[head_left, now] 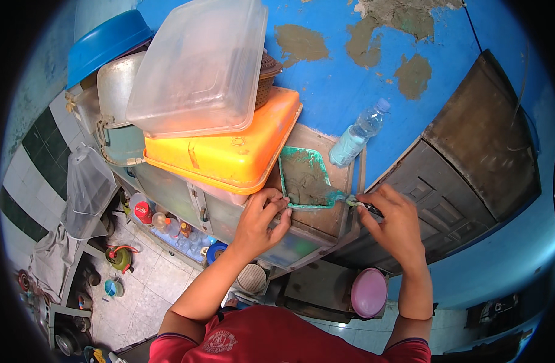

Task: The person uses a trowel to scoop plaster from a green tray and applies it to a damaged section of a blue wall, smoothing the surface. They repeatedly reload the trowel and spread the material over the patch area.

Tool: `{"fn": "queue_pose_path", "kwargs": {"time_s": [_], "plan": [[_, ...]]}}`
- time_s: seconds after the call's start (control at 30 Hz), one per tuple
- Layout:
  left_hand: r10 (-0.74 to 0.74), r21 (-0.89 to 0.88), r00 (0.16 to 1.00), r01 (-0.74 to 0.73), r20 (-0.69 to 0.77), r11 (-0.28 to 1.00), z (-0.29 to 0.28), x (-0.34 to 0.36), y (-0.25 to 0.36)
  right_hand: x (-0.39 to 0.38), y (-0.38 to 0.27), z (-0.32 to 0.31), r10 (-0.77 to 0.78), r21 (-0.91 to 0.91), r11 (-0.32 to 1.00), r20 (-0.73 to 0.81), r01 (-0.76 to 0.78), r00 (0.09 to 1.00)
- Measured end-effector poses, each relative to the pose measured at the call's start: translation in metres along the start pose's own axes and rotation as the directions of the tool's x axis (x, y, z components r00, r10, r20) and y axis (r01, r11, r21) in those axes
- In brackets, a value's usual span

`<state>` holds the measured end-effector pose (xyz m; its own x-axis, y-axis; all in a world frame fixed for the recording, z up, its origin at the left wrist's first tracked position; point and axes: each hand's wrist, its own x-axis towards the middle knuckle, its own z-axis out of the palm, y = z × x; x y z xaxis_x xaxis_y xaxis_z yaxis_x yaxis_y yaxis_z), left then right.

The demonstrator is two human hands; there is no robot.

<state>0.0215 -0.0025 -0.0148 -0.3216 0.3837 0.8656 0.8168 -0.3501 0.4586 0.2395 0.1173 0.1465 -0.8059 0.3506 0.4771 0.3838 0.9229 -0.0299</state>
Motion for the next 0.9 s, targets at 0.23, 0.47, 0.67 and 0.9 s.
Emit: {"fn": "queue_pose_path", "kwargs": {"time_s": [0.23, 0.47, 0.67, 0.9], "plan": [[0.014, 0.007, 1.000, -0.014, 0.005, 1.000, -0.001, 0.001, 0.001, 0.007, -0.004, 0.024, 0.090, 0.108, 0.989, 0.063, -0.096, 0.994], [0.018, 0.008, 1.000, -0.018, -0.005, 1.000, -0.001, 0.001, 0.003, 0.003, -0.010, 0.035, 0.082, 0.141, 0.986, 0.034, -0.086, 0.996], [0.015, 0.015, 1.000, -0.015, -0.006, 1.000, 0.000, 0.000, 0.002, 0.001, -0.012, 0.038, -0.021, 0.016, 1.000, -0.002, 0.021, 1.000], [0.022, 0.018, 1.000, -0.021, -0.012, 1.000, 0.001, 0.001, 0.001, -0.003, -0.011, 0.040, -0.119, -0.073, 0.991, -0.032, 0.116, 0.992]]}}
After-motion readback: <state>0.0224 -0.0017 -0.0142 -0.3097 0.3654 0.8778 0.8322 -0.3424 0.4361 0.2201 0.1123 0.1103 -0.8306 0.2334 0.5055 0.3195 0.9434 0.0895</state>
